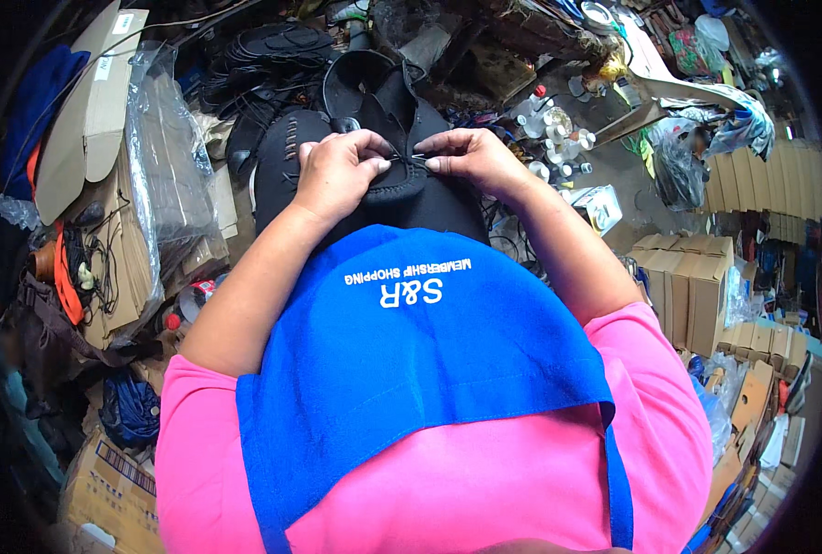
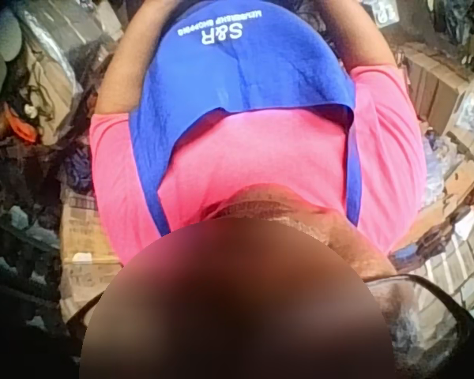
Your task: The recorder is hand-stitching the heel area of a black shoe using a needle and thread in a workshop.
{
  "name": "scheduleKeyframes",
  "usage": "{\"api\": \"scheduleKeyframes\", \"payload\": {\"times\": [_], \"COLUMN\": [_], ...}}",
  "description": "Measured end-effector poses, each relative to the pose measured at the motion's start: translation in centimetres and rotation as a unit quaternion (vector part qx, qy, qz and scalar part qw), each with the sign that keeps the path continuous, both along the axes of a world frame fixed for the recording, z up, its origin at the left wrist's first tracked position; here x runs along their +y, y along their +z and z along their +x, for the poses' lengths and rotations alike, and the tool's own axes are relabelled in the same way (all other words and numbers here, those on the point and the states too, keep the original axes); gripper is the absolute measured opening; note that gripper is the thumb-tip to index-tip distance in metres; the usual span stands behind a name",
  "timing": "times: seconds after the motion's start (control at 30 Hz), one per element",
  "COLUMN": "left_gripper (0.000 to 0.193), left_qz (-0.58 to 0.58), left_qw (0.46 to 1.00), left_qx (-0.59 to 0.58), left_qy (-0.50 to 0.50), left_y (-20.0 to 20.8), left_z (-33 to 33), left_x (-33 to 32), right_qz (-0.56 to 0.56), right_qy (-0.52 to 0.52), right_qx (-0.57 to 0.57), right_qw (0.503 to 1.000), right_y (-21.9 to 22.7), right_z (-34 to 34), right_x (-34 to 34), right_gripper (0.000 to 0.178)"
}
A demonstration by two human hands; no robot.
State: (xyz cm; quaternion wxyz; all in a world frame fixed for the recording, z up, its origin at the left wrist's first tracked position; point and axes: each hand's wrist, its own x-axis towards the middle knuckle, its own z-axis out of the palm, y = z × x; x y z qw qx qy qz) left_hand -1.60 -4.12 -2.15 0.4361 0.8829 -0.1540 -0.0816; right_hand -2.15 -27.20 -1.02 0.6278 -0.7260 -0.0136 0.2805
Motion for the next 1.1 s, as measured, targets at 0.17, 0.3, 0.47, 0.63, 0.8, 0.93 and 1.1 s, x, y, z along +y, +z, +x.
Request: {"api": "scheduleKeyframes", "payload": {"times": [0.17,0.3,0.47,0.63,0.8,0.93,1.1], "left_gripper": [0.015,0.020,0.025,0.018,0.013,0.012,0.011], "left_qz": [-0.037,-0.050,-0.028,-0.030,-0.072,-0.082,-0.057], "left_qw": [0.997,0.995,0.994,0.990,0.991,0.990,0.979], "left_qx": [0.066,0.086,0.090,0.118,-0.085,-0.070,-0.178], "left_qy": [0.006,-0.007,0.046,0.067,0.073,0.091,0.080], "left_y": [-0.7,-0.7,0.2,0.9,-0.6,-0.8,0.0], "left_z": [0.3,0.7,0.7,0.3,0.0,-0.1,-0.6], "left_x": [-0.6,-0.6,-1.2,-1.1,-0.8,-0.9,-0.7], "right_qz": [-0.021,-0.011,-0.020,-0.006,-0.002,-0.018,-0.044], "right_qy": [0.012,0.031,0.069,0.084,0.094,0.112,0.115], "right_qx": [-0.005,-0.010,0.001,0.008,0.007,0.005,0.014], "right_qw": [1.000,0.999,0.997,0.996,0.996,0.994,0.992], "right_y": [0.2,-0.1,0.2,0.2,0.4,0.4,1.1], "right_z": [0.3,0.6,0.9,1.1,1.1,1.4,1.3], "right_x": [0.2,-0.3,-0.7,-1.2,-1.2,-1.4,-1.3], "right_gripper": [0.029,0.030,0.032,0.034,0.035,0.036,0.037]}}
